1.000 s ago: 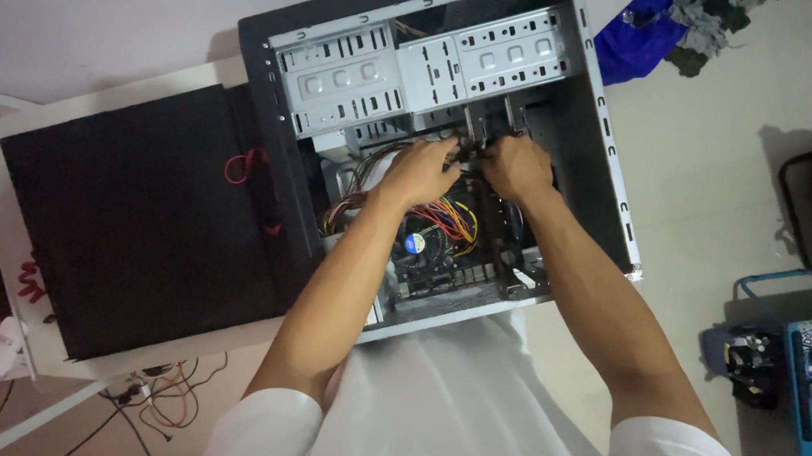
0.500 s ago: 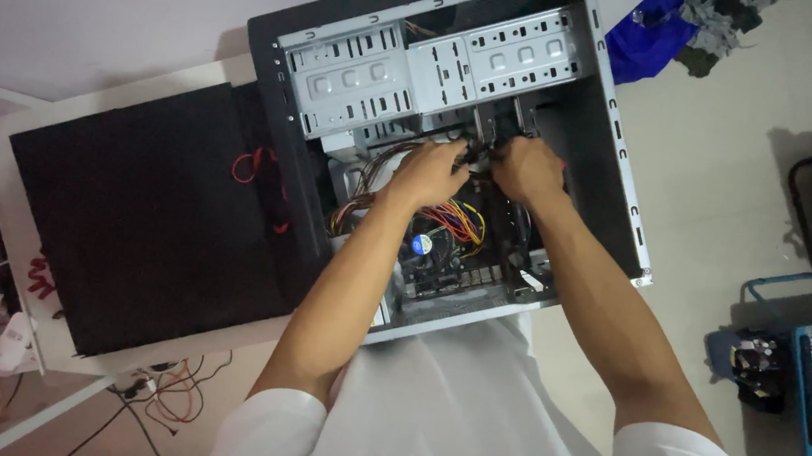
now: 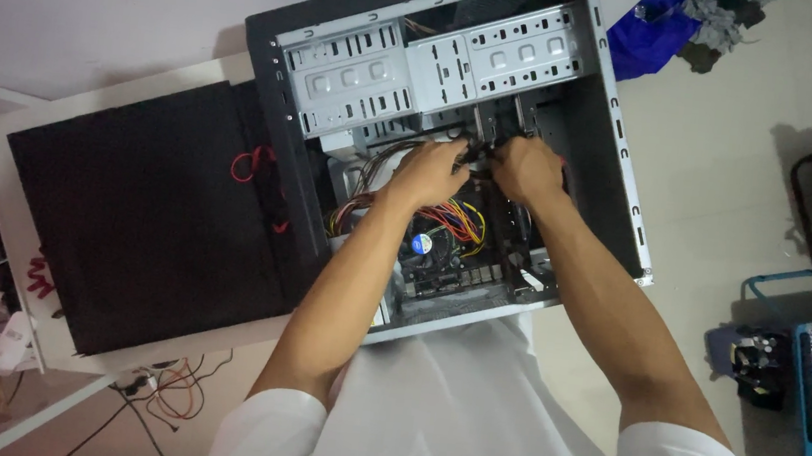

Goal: Organizing internal cables and securing the side panel of a computer case using a screwdriver.

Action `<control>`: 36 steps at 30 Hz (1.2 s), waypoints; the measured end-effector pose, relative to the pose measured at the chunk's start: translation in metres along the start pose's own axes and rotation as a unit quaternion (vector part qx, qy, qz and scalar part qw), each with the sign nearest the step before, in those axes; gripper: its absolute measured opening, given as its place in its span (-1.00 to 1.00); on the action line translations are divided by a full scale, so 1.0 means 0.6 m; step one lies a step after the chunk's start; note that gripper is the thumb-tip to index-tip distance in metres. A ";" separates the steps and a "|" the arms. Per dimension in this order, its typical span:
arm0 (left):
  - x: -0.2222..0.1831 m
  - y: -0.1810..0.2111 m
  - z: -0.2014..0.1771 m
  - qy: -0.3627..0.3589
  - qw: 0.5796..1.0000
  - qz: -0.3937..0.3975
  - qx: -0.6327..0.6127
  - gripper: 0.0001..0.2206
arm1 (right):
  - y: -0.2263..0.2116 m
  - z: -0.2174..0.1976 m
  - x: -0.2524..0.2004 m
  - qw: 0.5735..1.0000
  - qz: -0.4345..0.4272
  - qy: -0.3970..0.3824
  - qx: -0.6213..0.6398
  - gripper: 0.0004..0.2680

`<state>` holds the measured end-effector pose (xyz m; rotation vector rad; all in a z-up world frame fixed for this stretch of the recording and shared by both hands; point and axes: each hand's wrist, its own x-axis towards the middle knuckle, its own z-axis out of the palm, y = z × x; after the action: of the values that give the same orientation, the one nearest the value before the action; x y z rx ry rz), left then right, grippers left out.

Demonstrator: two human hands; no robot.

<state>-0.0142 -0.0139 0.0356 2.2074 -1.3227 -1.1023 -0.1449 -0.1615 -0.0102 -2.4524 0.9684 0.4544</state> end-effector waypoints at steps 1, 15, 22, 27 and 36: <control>0.002 -0.002 0.001 0.001 1.000 0.000 -0.001 -0.53 | 0.002 0.004 0.000 1.000 -0.001 0.000 -0.001 -0.83; -0.005 -0.005 0.004 0.023 0.999 0.023 -0.008 -0.55 | -0.026 -0.035 -0.020 0.997 0.061 -0.042 0.023 -0.76; -0.018 0.006 -0.009 0.007 1.000 0.011 -0.014 -0.56 | 0.039 -0.015 -0.031 0.990 0.005 0.030 0.136 -0.82; -0.047 0.035 -0.036 0.000 1.000 0.007 -0.028 -0.59 | 0.046 -0.023 -0.049 0.989 0.002 0.037 0.144 -0.83; -0.020 0.008 -0.009 0.016 1.000 -0.006 -0.009 -0.66 | 0.040 -0.017 -0.038 0.989 0.028 0.017 0.144 -0.79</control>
<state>-0.0160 -0.0064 0.0475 2.2143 -1.2827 -1.0756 -0.1762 -0.1698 0.0019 -2.1852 1.0403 0.2700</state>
